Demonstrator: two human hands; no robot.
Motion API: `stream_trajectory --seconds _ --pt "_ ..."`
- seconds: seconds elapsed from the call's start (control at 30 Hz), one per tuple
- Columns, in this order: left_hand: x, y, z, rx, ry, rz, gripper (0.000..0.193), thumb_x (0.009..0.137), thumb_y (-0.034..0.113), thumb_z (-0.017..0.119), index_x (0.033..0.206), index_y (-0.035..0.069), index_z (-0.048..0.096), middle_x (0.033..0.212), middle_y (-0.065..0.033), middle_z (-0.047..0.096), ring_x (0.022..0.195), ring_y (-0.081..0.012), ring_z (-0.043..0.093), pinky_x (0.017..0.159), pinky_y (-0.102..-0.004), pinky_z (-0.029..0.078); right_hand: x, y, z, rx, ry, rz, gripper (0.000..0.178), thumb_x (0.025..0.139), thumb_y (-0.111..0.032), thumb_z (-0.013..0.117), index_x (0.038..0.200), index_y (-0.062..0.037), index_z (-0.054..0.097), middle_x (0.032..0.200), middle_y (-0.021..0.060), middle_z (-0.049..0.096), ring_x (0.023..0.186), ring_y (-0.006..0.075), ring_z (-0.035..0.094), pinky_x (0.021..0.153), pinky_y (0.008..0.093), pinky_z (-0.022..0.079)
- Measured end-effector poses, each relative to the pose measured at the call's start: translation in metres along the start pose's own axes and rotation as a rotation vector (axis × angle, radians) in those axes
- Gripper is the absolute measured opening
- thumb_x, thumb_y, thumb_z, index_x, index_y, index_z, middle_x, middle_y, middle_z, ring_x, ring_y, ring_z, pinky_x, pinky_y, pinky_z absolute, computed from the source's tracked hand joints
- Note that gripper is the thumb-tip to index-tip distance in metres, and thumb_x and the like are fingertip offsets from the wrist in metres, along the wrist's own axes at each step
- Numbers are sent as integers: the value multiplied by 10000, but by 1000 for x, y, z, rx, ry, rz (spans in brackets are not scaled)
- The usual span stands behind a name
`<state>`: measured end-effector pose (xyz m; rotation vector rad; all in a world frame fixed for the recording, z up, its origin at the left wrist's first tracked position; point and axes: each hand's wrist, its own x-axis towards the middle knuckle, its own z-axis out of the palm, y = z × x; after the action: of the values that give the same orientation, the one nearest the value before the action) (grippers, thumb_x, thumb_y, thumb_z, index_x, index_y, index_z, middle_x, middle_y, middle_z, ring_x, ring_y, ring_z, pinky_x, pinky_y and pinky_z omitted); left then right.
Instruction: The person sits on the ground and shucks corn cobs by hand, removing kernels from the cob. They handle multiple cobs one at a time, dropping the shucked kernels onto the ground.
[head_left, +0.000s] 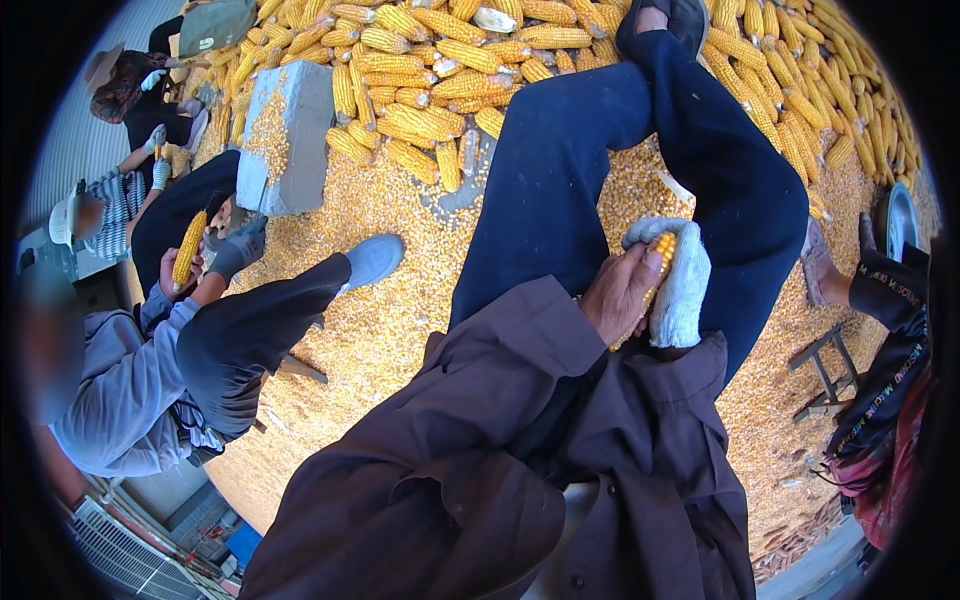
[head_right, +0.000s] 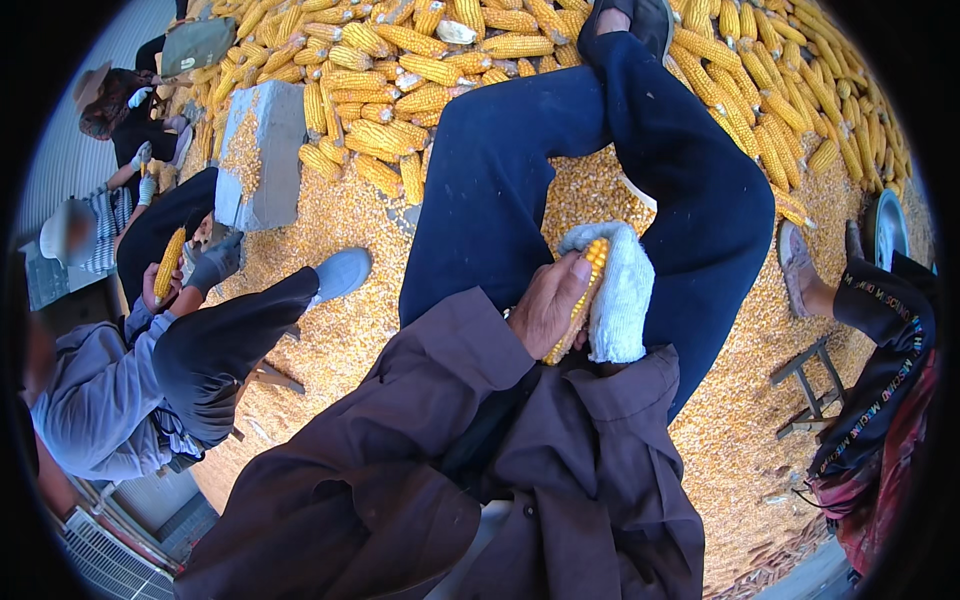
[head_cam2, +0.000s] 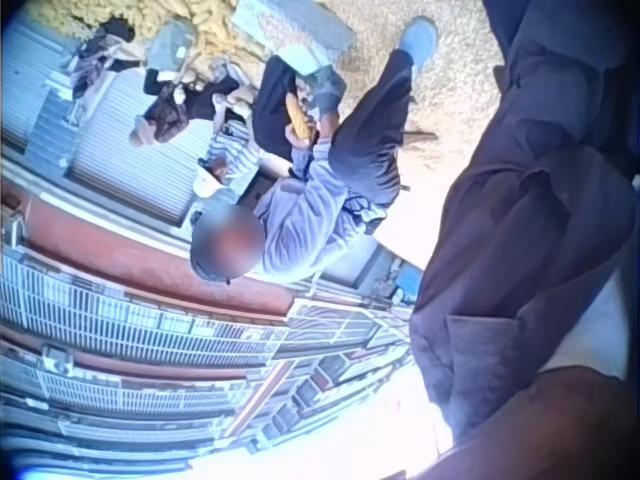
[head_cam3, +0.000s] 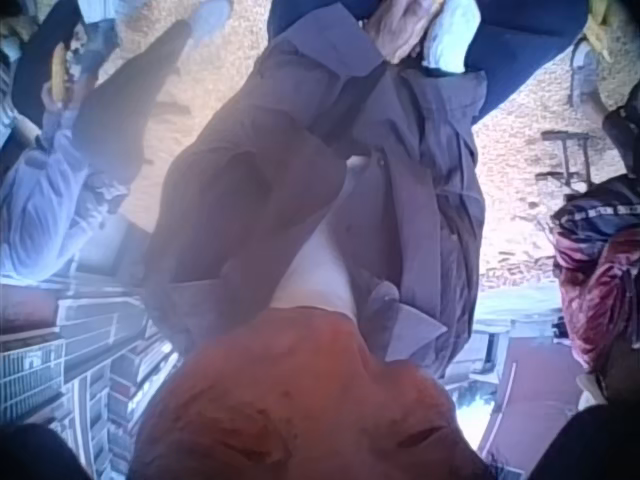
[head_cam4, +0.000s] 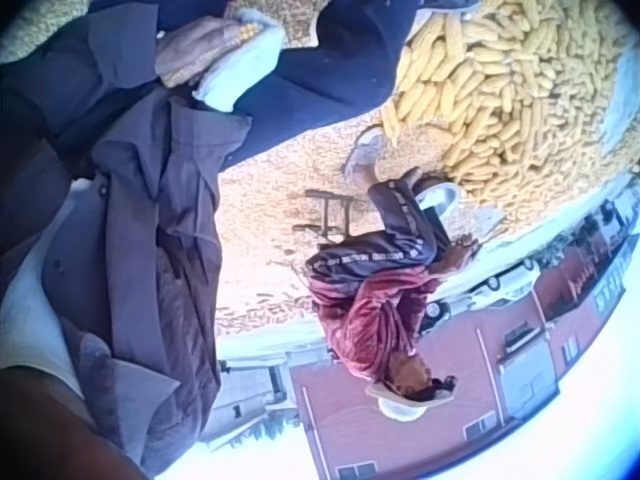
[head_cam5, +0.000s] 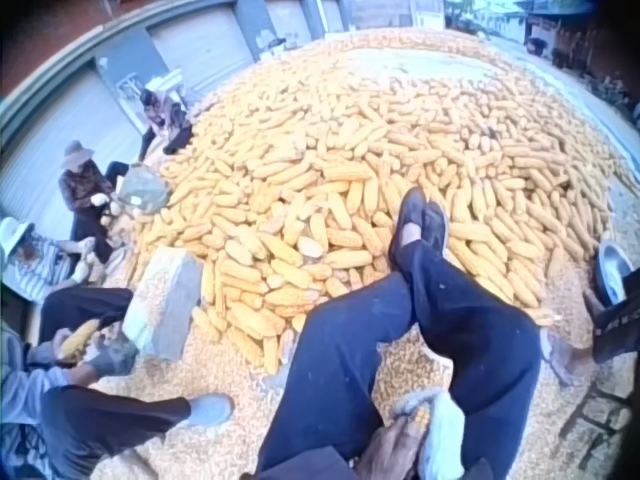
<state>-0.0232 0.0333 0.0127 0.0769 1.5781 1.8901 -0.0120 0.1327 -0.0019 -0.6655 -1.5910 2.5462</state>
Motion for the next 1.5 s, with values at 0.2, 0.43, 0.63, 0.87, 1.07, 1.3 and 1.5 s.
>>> stream_trajectory --seconds 0.2,0.43,0.63,0.87,1.07,1.3,1.5 --pt "-5 -1 0 -44 21 -57 521 948 465 274 879 1 501 535 -61 494 388 -130 496 358 -252 404 -1 6 -2 -87 37 -62 375 947 -330 418 890 13 559 799 87 604 700 143 557 657 261 458" --pt "-5 -5 0 -93 37 -90 556 942 490 254 854 1 506 528 -59 496 376 -125 489 348 -243 402 -2 7 -1 -137 62 -77 358 951 -285 387 864 24 545 817 102 601 692 155 555 673 271 462" --pt "-4 -13 1 -141 59 -99 561 939 498 259 879 4 517 513 -45 490 364 -111 478 327 -236 387 -1 9 -1 -106 65 -81 370 942 -310 425 862 24 562 809 78 601 702 137 537 669 268 446" --pt "4 -24 0 -51 187 73 579 952 481 247 993 -30 517 817 -140 586 769 -213 574 695 -320 446 -6 0 4 -674 134 -277 279 906 -259 483 993 -4 556 875 114 604 786 191 583 734 282 453" --pt "5 -27 -5 -10 277 37 570 963 454 224 1047 -34 508 938 -171 594 891 -227 566 780 -340 418 -16 -13 25 -877 152 -170 306 862 -247 562 1072 -26 542 887 180 612 817 300 622 737 335 476" --pt "5 -20 -5 44 245 98 534 964 453 227 980 -11 492 871 -146 557 817 -207 527 752 -336 410 -15 -7 15 -894 99 -299 282 891 -198 498 1103 -17 539 889 198 611 804 332 622 705 354 484" --pt "7 -22 -3 -11 259 101 496 969 427 239 941 -3 483 827 -143 542 777 -195 513 719 -338 406 -15 -6 15 -922 79 -417 271 890 -153 493 1115 -8 533 922 196 607 822 321 622 728 344 480"
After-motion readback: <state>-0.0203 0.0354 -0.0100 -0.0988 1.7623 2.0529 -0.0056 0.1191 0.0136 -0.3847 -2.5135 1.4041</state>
